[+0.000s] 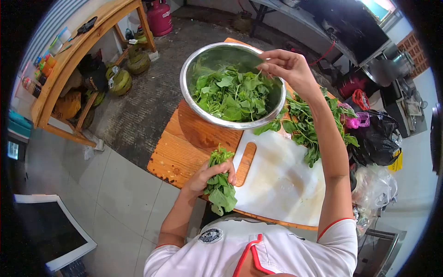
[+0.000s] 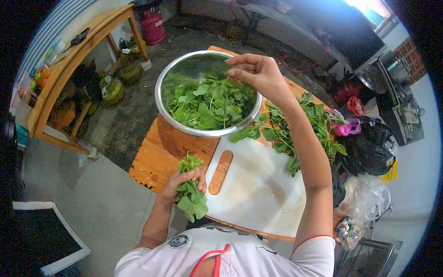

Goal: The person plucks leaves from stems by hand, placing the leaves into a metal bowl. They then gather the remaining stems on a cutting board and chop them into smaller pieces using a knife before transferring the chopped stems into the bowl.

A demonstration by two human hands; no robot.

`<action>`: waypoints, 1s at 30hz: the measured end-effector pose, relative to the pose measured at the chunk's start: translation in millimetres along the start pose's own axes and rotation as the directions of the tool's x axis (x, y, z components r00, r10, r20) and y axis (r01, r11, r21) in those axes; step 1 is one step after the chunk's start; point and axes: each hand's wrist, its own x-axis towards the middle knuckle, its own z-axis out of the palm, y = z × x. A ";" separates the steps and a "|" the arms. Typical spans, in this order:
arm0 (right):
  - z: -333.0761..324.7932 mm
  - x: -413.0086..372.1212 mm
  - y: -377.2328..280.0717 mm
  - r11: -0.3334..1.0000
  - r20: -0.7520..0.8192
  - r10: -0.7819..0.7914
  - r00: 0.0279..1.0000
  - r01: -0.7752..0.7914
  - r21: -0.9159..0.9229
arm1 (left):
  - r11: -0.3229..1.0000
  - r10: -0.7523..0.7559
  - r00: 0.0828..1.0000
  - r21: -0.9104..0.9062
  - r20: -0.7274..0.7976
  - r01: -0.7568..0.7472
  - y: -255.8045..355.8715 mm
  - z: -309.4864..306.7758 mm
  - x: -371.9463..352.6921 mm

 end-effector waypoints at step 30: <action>115.4 -106.4 5.8 0.989 0.255 0.122 0.959 -0.140 0.053 | 0.995 0.006 0.975 0.096 -0.222 0.015 -8.6 -1.7 -3.3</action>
